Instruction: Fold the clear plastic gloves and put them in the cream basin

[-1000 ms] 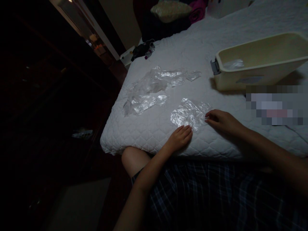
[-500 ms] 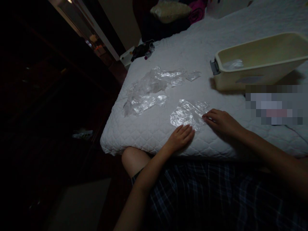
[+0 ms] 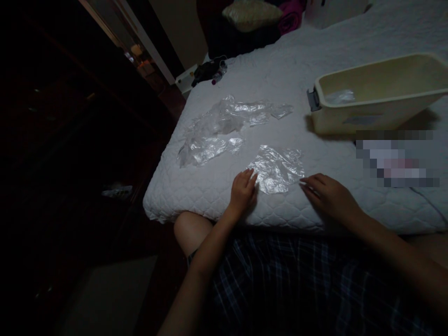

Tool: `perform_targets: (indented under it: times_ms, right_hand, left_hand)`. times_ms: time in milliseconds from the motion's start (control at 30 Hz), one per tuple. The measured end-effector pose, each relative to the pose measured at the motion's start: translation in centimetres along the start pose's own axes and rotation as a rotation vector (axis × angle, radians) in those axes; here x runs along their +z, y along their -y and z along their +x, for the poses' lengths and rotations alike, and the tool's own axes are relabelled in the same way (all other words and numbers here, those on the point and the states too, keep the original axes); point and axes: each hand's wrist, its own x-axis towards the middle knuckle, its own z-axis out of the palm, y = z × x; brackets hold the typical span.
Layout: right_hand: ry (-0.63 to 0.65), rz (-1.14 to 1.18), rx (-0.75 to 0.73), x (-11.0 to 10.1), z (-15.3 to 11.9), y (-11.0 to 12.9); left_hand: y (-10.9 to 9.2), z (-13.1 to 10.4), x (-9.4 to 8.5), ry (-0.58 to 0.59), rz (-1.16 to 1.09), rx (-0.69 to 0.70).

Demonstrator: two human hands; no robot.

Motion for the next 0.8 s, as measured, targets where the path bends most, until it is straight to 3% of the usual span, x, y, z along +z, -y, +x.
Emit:
perform_targets:
  times_ms: [100, 367, 700, 800]
  right_hand:
    - [0.011, -0.098, -0.08, 0.9, -0.4, -0.1]
    - [-0.034, -0.271, -0.158, 2.0, 1.1, -0.8]
    - [-0.083, -0.091, -0.082, 2.1, 2.8, -1.9]
    - [-0.101, 0.003, -0.046, 2.0, 3.1, -1.8]
  left_hand:
    - [1.1, 0.1, -0.4, -0.004, -0.028, -0.068]
    - [1.1, 0.2, -0.7, 0.062, 0.005, -0.016]
    - [-0.2, -0.1, -1.6, 0.146, 0.095, 0.08]
    - [-0.3, -0.1, -1.9, 0.122, 0.043, 0.024]
